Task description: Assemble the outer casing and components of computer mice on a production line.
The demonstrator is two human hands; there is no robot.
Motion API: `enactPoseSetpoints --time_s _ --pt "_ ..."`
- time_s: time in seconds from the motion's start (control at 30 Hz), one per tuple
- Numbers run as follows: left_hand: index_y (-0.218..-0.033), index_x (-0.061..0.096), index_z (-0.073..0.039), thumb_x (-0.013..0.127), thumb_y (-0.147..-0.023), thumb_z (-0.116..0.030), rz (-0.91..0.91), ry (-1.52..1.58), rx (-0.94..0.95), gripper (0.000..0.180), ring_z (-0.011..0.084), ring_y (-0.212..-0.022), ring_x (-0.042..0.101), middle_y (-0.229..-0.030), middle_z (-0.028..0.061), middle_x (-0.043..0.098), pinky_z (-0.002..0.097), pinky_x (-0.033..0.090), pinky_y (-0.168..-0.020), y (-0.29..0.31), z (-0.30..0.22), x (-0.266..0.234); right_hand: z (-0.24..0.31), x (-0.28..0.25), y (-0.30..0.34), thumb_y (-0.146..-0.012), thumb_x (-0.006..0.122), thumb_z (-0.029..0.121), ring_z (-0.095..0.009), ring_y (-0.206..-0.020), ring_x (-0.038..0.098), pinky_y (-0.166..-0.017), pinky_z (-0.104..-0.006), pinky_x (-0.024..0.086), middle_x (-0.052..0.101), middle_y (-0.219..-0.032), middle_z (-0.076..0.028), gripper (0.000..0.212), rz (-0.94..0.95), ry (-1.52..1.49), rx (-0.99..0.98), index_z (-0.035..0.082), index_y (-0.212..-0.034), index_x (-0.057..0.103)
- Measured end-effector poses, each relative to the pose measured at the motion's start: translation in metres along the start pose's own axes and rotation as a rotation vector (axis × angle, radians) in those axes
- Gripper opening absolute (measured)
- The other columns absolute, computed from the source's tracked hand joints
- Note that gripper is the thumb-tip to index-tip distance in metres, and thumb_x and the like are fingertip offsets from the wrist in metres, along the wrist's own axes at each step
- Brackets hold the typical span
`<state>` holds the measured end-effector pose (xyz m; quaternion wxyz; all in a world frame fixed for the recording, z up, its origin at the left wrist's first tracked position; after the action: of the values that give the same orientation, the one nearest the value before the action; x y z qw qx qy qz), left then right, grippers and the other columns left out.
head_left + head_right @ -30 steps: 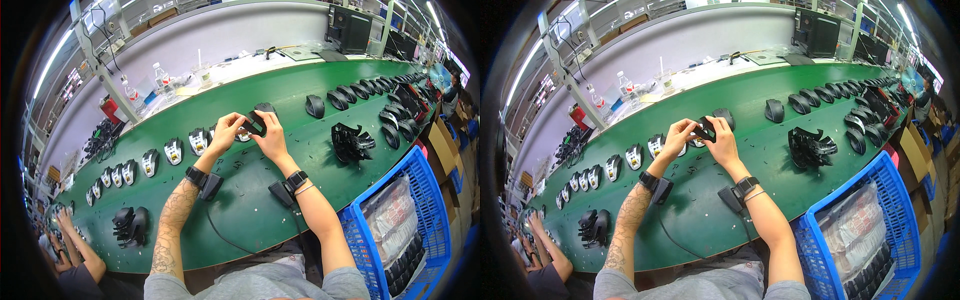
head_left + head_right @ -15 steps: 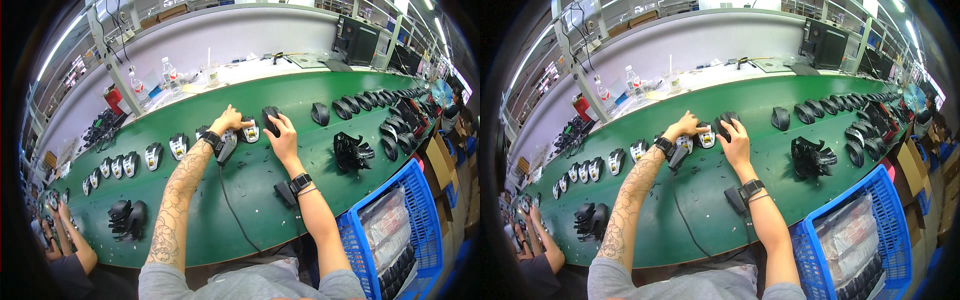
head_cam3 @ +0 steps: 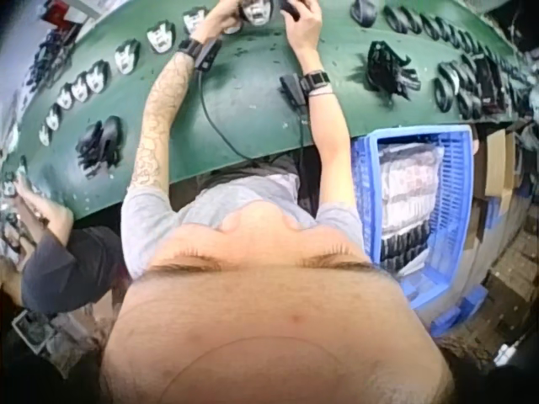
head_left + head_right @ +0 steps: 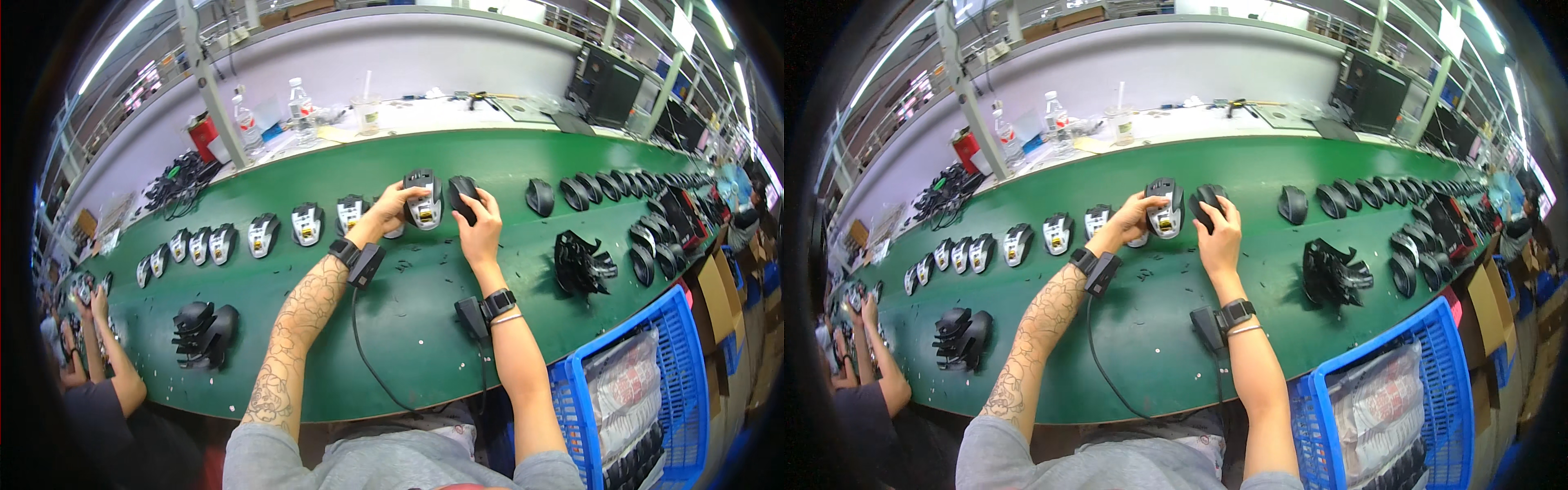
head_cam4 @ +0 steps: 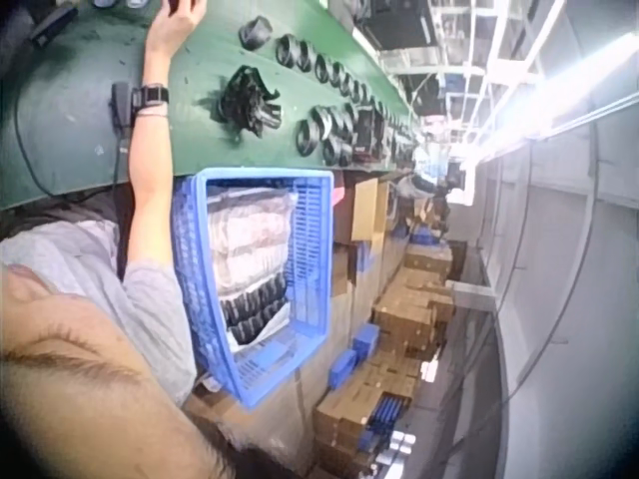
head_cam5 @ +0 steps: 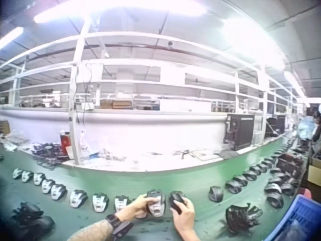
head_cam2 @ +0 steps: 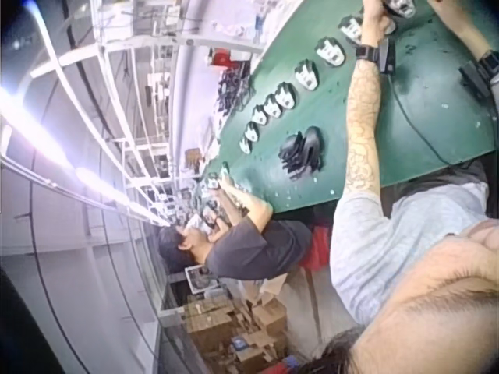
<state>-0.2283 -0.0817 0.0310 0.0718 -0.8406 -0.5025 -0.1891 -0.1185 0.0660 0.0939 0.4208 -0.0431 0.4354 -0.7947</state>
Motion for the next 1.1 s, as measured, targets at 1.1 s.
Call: enactPoseSetpoints --time_s 1.1 --pt "-0.118 0.042 -0.008 0.052 -0.09 -0.027 -0.229 0.144 0.348 0.035 0.0164 -0.1 0.05 -0.107 0.0067 0.052 0.0298 0.039 -0.09 0.032 0.017 -0.017 0.045 0.047 0.02 -0.067 0.077 0.019 -0.03 -0.104 0.051 -0.091 -0.0369 0.042 0.051 -0.115 -0.015 0.063 0.224 -0.104 -0.067 0.006 -0.124 0.052"
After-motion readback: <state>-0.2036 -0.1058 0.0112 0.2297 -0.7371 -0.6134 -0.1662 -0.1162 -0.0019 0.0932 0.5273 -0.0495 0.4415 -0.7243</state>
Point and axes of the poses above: each hand's wrist, its own y-axis away from the middle knuckle, its own x-axis out of the palm, z = x × y, the point moved 10 cm from there along -y, towards the middle knuckle
